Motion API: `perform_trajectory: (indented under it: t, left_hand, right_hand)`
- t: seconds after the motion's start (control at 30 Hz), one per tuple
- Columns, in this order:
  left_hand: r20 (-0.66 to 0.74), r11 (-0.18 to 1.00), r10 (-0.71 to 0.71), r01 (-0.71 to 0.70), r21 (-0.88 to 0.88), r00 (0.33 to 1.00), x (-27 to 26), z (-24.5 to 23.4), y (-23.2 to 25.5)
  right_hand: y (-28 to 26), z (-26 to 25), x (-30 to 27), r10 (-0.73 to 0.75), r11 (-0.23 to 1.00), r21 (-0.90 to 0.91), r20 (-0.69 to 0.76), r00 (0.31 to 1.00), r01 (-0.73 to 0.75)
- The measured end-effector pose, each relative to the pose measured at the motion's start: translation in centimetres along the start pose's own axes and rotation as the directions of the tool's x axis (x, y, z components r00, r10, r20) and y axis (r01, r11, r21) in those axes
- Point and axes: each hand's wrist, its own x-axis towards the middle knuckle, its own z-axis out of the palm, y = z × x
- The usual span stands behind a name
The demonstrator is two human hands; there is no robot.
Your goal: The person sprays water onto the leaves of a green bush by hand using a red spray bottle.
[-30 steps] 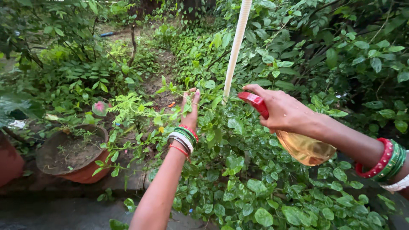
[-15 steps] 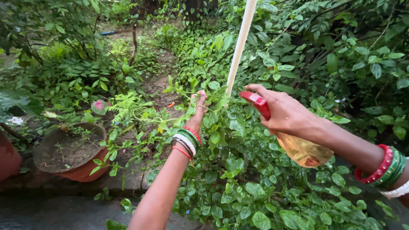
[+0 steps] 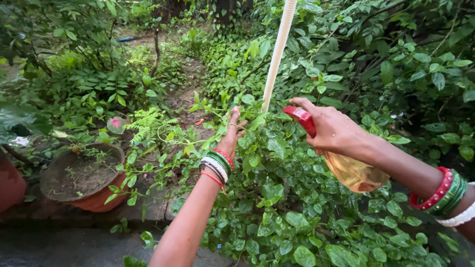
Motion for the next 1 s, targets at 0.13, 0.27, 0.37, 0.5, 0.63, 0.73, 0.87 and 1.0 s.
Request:
perform_trajectory:
  t: [0.13, 0.27, 0.37, 0.5, 0.63, 0.73, 0.87, 1.0]
  left_hand:
    - [-0.056, 0.998, -0.050, 0.047, -0.047, 0.997, 0.5, 0.0, -0.7]
    - [-0.100, 0.995, -0.089, 0.083, -0.062, 0.991, 0.8, -0.2, -0.5]
    - [-0.124, 0.990, -0.139, 0.133, -0.053, 0.982, 0.5, -0.3, 0.1]
    - [-0.128, 0.992, -0.122, 0.117, -0.045, 0.984, 0.0, -0.2, 0.6]
    - [-0.161, 0.980, -0.201, 0.198, -0.035, 0.966, 0.3, -0.3, 0.3]
    - [-0.147, 0.989, -0.145, 0.141, -0.036, 0.979, 0.6, -0.7, -0.5]
    - [-0.150, 0.984, -0.171, 0.161, -0.071, 0.974, 0.6, -1.0, -1.2]
    - [-0.161, 0.975, -0.214, 0.201, -0.091, 0.964, 0.4, -1.0, -1.4]
  right_hand:
    - [0.5, 0.3, 0.1, 0.086, 0.996, -0.014, 0.058, 0.995, -0.085]
    - [1.6, 1.0, 0.2, -0.045, 0.998, -0.052, -0.019, 0.999, 0.044]
    - [2.4, 1.4, 0.2, -0.024, 0.999, -0.049, -0.019, 1.000, 0.023]
    - [2.9, 1.8, 0.5, 0.123, 0.991, -0.057, 0.059, 0.991, -0.120]
    - [4.0, 3.0, 0.9, 0.108, 0.991, -0.085, 0.051, 0.993, -0.103]
    - [4.6, 3.9, 0.6, -0.028, 0.989, -0.147, -0.047, 0.999, 0.021]
    - [3.2, 3.6, -0.2, 0.180, 0.977, -0.136, 0.108, 0.978, -0.165]
    - [2.4, 3.9, -1.2, 0.208, 0.972, -0.146, 0.174, 0.962, -0.184]
